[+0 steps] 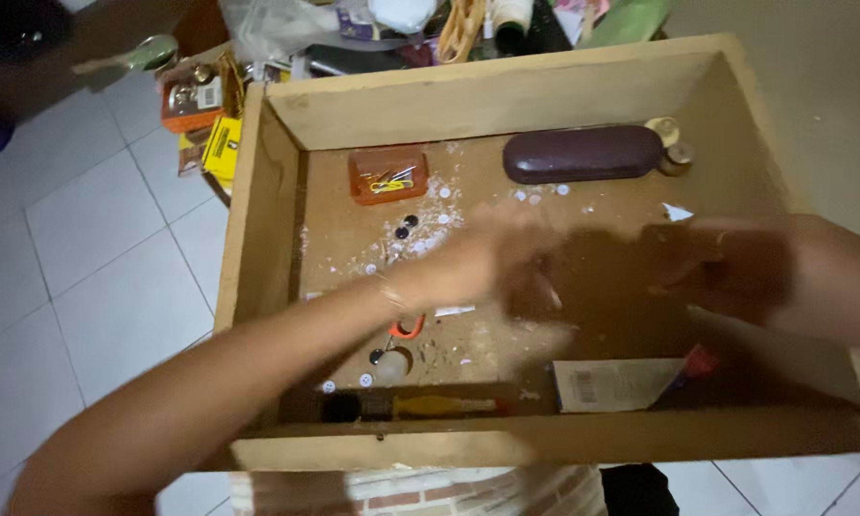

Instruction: The person clears small items and debris from a wooden drawer by hand, moving boxes of staples and paper clips, picking up white circular stickers, and placing them into a small eyeglass case.

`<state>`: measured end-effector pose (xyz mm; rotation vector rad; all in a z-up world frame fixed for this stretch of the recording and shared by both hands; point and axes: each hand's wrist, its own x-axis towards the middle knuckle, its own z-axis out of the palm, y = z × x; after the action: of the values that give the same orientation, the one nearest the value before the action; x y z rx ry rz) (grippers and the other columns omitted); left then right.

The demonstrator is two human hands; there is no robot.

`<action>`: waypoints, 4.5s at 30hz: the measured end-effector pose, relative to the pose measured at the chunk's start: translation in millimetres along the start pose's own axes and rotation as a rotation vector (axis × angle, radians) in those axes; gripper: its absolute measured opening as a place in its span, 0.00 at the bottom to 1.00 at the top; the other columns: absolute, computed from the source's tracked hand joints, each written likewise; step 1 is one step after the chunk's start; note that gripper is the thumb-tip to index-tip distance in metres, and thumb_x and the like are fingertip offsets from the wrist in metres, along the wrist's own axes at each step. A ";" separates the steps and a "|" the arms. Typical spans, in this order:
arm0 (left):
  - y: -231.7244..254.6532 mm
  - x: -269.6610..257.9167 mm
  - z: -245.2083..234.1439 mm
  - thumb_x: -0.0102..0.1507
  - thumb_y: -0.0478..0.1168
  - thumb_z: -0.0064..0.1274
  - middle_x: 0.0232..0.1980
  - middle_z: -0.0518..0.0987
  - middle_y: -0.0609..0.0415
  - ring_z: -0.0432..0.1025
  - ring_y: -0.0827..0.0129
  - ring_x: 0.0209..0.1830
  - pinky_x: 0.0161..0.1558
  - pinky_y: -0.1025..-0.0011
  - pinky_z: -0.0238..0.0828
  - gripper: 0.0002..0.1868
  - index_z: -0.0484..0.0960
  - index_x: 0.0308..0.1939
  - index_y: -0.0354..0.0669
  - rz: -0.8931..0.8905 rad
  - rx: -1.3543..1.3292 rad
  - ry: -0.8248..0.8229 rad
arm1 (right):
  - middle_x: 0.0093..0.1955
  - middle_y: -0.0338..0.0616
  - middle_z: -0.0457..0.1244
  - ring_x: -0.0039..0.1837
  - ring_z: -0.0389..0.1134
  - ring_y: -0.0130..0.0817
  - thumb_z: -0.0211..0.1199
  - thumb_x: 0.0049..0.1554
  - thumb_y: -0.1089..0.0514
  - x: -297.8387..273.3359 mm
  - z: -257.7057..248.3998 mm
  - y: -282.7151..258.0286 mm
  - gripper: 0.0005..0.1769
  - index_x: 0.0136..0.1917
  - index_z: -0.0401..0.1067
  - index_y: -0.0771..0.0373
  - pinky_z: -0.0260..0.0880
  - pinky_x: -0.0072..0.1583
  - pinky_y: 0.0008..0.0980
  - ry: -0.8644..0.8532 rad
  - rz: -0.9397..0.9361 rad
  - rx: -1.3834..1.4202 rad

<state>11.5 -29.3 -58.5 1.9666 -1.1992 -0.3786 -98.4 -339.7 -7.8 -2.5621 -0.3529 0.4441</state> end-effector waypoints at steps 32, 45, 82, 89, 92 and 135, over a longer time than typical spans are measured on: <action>2.8 -123.2 -87.3 0.56 0.34 0.57 0.46 0.75 0.48 0.73 0.58 0.46 0.47 0.60 0.72 0.16 0.81 0.48 0.39 0.323 0.521 0.028 | 0.50 0.27 0.66 0.43 0.62 0.26 0.66 0.53 0.62 111.7 56.3 -105.2 0.17 0.55 0.81 0.46 0.66 0.43 0.28 -0.424 -0.147 0.208; 15.7 -123.2 -75.0 0.53 0.34 0.61 0.51 0.78 0.40 0.75 0.50 0.52 0.58 0.51 0.72 0.20 0.81 0.50 0.36 0.119 0.520 -0.180 | 0.38 0.27 0.67 0.39 0.66 0.22 0.74 0.50 0.49 101.4 52.5 -128.7 0.15 0.52 0.80 0.43 0.72 0.40 0.26 -0.524 -0.001 0.026; -49.9 -55.3 -151.9 0.54 0.52 0.69 0.56 0.73 0.42 0.67 0.45 0.60 0.58 0.51 0.63 0.35 0.77 0.58 0.38 -0.067 0.808 0.056 | 0.42 0.36 0.65 0.42 0.66 0.25 0.73 0.53 0.45 86.3 33.7 -53.4 0.18 0.57 0.81 0.43 0.72 0.45 0.26 -0.291 0.070 0.086; -78.2 -64.1 -137.7 0.59 0.52 0.65 0.65 0.73 0.44 0.64 0.49 0.67 0.62 0.51 0.61 0.38 0.72 0.69 0.38 -0.057 0.919 -0.073 | 0.43 0.35 0.65 0.43 0.66 0.25 0.72 0.53 0.45 103.8 41.7 -45.8 0.16 0.56 0.81 0.43 0.72 0.46 0.26 -0.290 0.022 0.077; -77.6 -68.1 -135.4 0.57 0.48 0.65 0.66 0.72 0.41 0.65 0.47 0.66 0.59 0.51 0.62 0.39 0.71 0.68 0.36 0.056 0.991 0.001 | 0.43 0.35 0.65 0.44 0.66 0.25 0.72 0.53 0.45 104.8 41.5 -45.4 0.16 0.55 0.80 0.44 0.72 0.47 0.27 -0.307 0.022 0.045; 60.5 -81.1 -74.4 0.62 0.51 0.60 0.43 0.82 0.45 0.78 0.52 0.44 0.41 0.55 0.76 0.19 0.80 0.46 0.41 -0.350 0.649 -0.405 | 0.48 0.34 0.65 0.51 0.67 0.27 0.66 0.56 0.45 52.2 29.7 -76.2 0.10 0.49 0.79 0.48 0.71 0.54 0.29 -0.405 0.004 -0.244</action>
<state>-22.2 59.5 23.7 2.7768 -1.3347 -0.6505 -74.3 -245.8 -4.6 -2.6947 -0.5749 0.9804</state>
